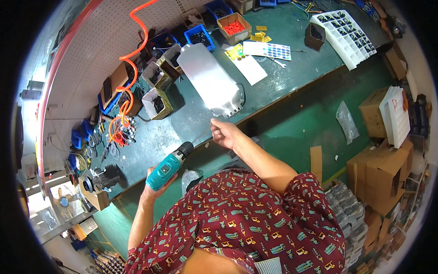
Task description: The person uses a cordless drill to fasten screws into a metal electrical enclosure, then applies a rectangular label and several round colored stickers to its surface. The person handles the enclosure, drill, screws, and sticker sheets on a workbench.
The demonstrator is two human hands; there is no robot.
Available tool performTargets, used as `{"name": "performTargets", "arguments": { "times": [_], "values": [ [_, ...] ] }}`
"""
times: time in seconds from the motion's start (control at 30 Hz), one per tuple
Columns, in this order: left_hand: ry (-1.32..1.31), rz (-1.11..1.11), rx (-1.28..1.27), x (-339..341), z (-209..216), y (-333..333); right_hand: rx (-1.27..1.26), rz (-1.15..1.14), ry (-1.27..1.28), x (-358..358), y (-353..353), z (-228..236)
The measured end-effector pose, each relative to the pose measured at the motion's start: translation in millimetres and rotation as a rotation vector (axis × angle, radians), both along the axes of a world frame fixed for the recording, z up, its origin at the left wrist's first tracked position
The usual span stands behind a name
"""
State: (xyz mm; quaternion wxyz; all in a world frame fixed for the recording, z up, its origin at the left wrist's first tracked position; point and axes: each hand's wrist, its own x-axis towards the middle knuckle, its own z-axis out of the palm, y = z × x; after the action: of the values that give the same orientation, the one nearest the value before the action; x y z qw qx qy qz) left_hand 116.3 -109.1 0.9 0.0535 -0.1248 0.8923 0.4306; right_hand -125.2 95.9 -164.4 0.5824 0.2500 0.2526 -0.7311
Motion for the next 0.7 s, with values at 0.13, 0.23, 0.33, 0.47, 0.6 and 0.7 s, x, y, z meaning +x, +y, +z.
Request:
{"name": "performTargets", "arguments": {
  "times": [0.13,0.23,0.33,0.47,0.6,0.7],
  "values": [
    [0.072,0.015,-0.071,-7,-14,1,0.002,-0.119,-0.055,-2,-17,-5],
    [0.038,0.137,0.051,-22,-18,11,-0.045,-0.137,-0.06,-3,-20,-8],
    [-0.041,0.181,0.084,-31,-17,11,-0.061,-0.148,-0.046,-2,-20,-17],
    [-0.121,0.222,0.128,-33,-15,8,-0.052,-0.131,0.017,1,-15,-18],
    [-0.105,0.201,0.194,-50,-2,3,0.135,-0.103,0.139,0,9,-18],
    [-0.235,0.167,0.244,-71,15,-14,0.435,-0.107,0.309,-7,23,-16]
  ]
}}
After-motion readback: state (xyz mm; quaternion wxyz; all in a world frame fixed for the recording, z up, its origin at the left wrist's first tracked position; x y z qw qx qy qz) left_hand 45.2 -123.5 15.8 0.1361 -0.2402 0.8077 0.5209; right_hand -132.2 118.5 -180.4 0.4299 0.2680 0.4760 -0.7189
